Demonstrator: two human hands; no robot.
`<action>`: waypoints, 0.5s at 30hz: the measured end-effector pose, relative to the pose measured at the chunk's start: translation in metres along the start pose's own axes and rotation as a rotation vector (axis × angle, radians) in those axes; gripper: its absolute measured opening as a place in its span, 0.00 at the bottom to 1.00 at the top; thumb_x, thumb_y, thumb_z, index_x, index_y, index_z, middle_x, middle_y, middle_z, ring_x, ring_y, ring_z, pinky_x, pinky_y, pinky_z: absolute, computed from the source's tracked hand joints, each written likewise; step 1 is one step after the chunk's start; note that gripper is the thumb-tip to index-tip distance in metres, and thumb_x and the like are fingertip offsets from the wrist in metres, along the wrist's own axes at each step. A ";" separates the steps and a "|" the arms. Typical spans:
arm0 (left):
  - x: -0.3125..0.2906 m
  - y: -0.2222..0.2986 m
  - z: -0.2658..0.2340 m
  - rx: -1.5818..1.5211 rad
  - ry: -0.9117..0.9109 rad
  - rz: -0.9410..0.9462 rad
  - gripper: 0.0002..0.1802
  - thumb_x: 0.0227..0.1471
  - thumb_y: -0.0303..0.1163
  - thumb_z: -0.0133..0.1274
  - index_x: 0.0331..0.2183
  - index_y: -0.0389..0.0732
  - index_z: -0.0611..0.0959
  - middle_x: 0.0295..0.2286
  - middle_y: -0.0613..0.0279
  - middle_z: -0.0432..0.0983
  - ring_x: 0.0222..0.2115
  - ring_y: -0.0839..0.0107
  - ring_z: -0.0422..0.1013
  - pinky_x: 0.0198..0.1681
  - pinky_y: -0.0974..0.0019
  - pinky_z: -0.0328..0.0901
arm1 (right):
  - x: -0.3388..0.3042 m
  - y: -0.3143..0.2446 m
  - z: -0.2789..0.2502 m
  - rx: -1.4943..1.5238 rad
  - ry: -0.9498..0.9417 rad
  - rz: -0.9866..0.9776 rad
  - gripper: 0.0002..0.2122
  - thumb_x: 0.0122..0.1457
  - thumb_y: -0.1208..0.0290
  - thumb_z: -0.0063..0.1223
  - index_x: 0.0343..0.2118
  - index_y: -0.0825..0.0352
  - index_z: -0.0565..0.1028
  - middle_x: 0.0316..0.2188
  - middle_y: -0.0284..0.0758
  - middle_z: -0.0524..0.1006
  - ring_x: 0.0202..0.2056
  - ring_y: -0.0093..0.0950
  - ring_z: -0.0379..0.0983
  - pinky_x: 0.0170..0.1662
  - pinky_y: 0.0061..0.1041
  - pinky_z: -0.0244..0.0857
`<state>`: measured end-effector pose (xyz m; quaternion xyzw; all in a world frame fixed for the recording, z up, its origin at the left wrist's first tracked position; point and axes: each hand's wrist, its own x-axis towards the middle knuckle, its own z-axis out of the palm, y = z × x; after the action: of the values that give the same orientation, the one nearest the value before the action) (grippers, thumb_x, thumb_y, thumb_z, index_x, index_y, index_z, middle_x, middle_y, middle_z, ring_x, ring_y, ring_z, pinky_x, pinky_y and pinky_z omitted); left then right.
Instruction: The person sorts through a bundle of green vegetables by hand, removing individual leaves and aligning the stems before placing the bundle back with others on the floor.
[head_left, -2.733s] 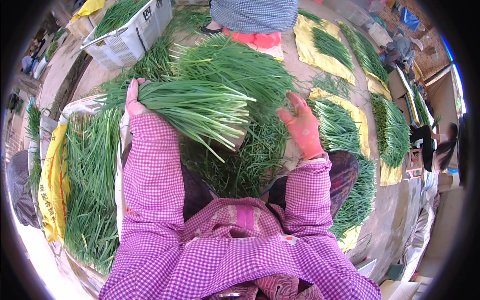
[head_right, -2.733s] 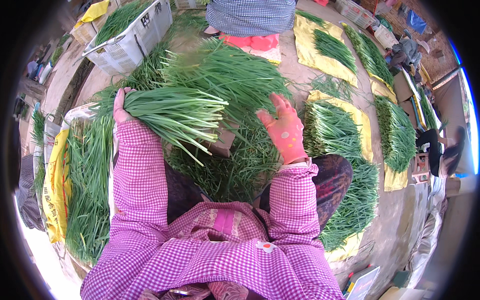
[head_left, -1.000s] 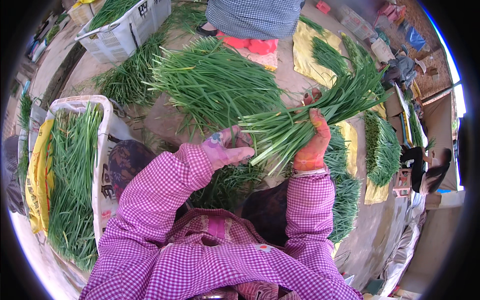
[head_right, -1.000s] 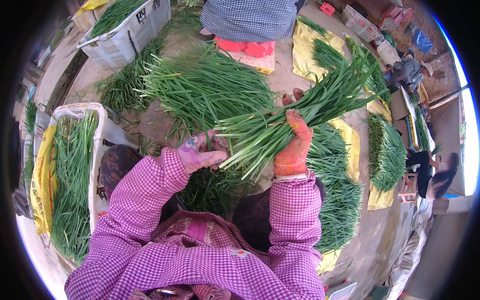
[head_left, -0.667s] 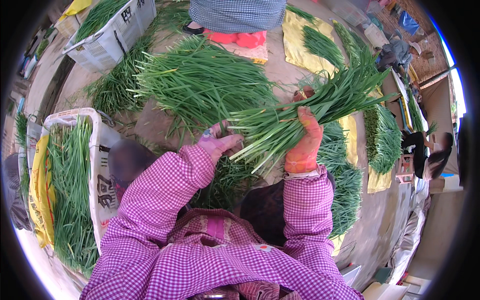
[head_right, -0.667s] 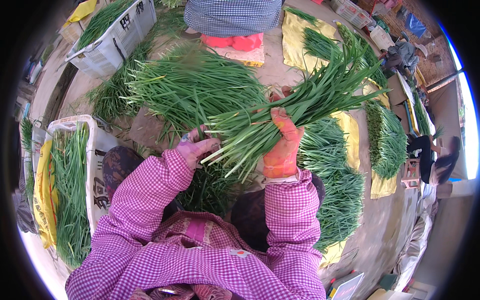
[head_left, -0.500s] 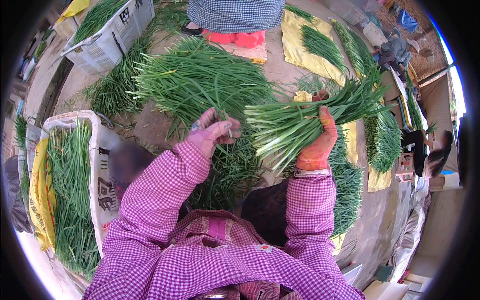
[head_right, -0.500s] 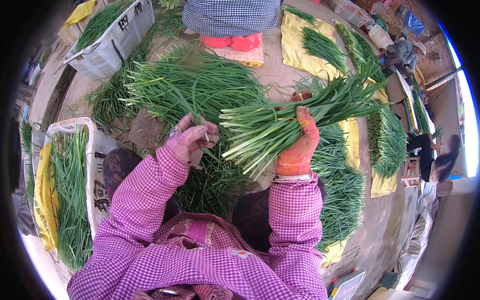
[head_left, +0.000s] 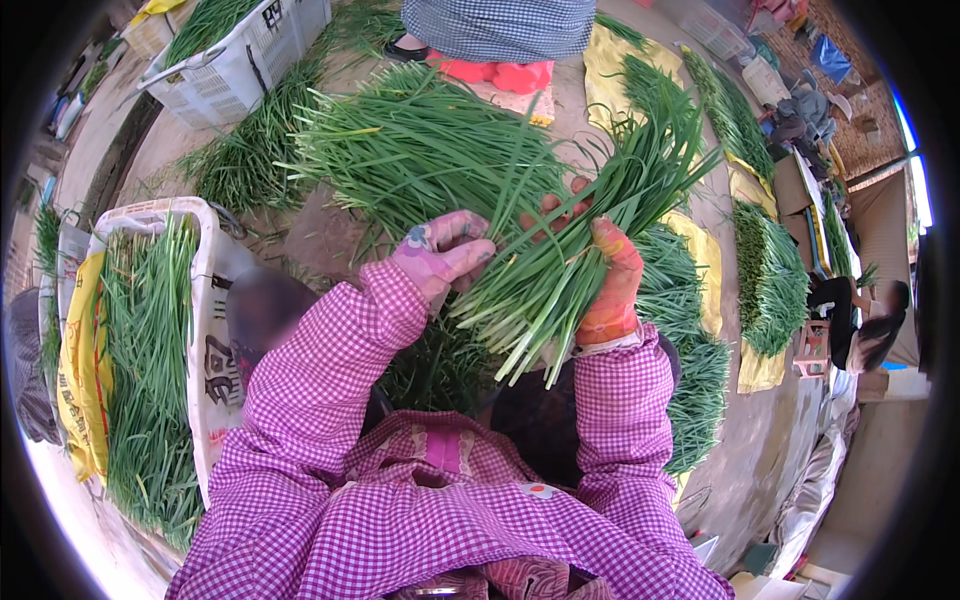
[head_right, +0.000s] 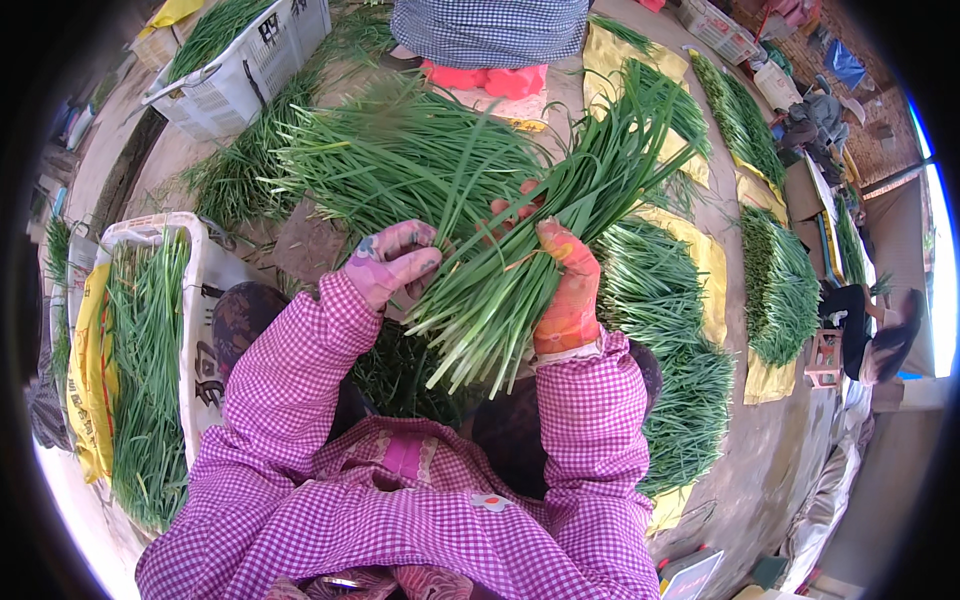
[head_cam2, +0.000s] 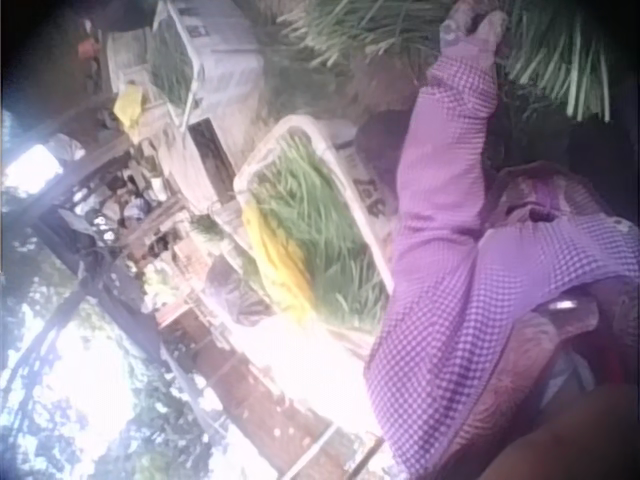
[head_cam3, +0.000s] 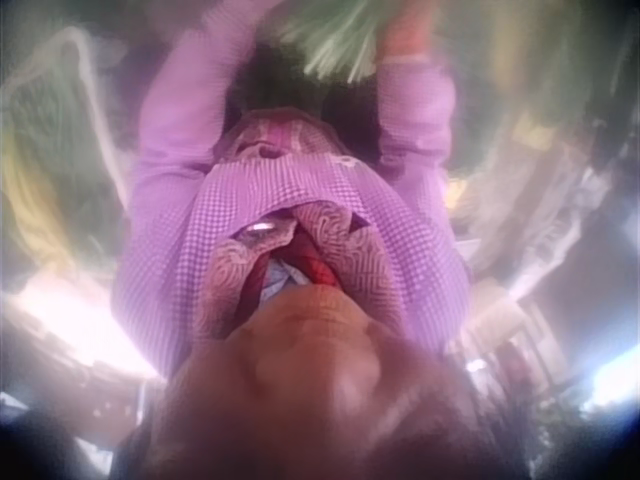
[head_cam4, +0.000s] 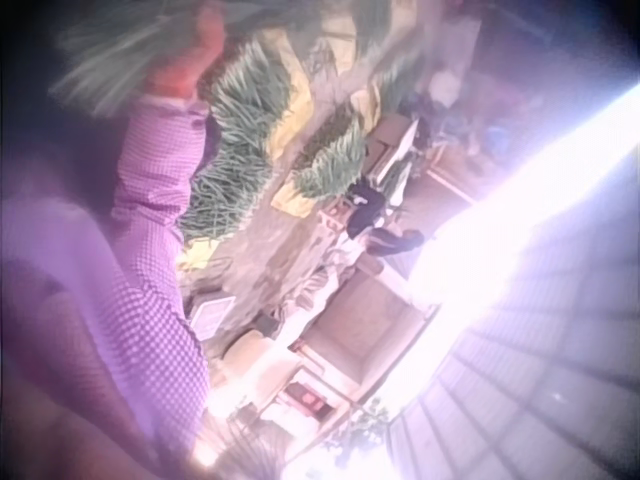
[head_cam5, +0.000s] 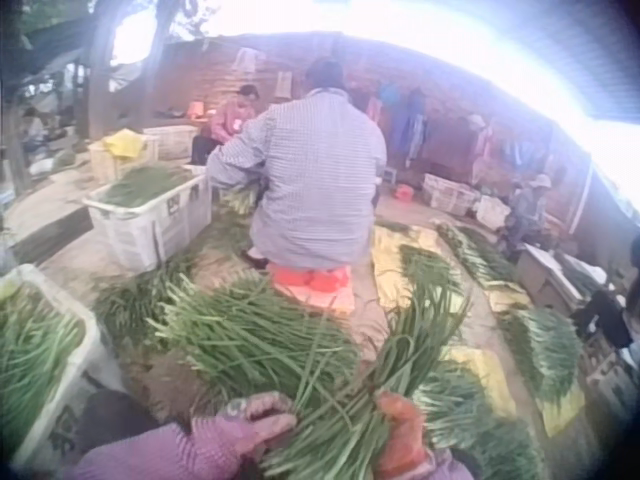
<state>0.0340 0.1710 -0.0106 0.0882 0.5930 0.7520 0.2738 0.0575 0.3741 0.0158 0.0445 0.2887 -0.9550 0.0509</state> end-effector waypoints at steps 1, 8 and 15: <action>-0.001 -0.002 0.004 0.053 0.019 -0.003 0.10 0.50 0.33 0.53 0.35 0.42 0.74 0.22 0.73 0.67 0.22 0.83 0.63 0.24 0.76 0.61 | 0.001 0.003 0.002 0.019 0.000 -0.016 0.20 0.45 0.71 0.52 0.44 0.67 0.68 0.34 0.33 0.71 0.46 0.36 0.66 0.51 0.46 0.60; -0.001 -0.002 0.003 0.048 -0.166 -0.158 0.11 0.50 0.36 0.53 0.33 0.41 0.75 0.21 0.71 0.69 0.22 0.81 0.66 0.24 0.75 0.62 | -0.004 0.003 0.014 0.012 -0.115 -0.048 0.21 0.45 0.71 0.51 0.44 0.67 0.66 0.34 0.35 0.70 0.42 0.34 0.69 0.47 0.43 0.64; 0.009 -0.012 0.002 -0.074 0.218 0.029 0.09 0.50 0.35 0.52 0.33 0.41 0.74 0.23 0.67 0.71 0.22 0.78 0.68 0.26 0.73 0.66 | 0.008 -0.014 -0.014 -0.091 0.021 -0.225 0.19 0.48 0.70 0.48 0.45 0.70 0.67 0.30 0.35 0.70 0.28 0.28 0.70 0.32 0.33 0.70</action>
<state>0.0306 0.1793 -0.0229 0.0043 0.5900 0.7823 0.1999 0.0484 0.3931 0.0114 0.0194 0.3353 -0.9401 -0.0578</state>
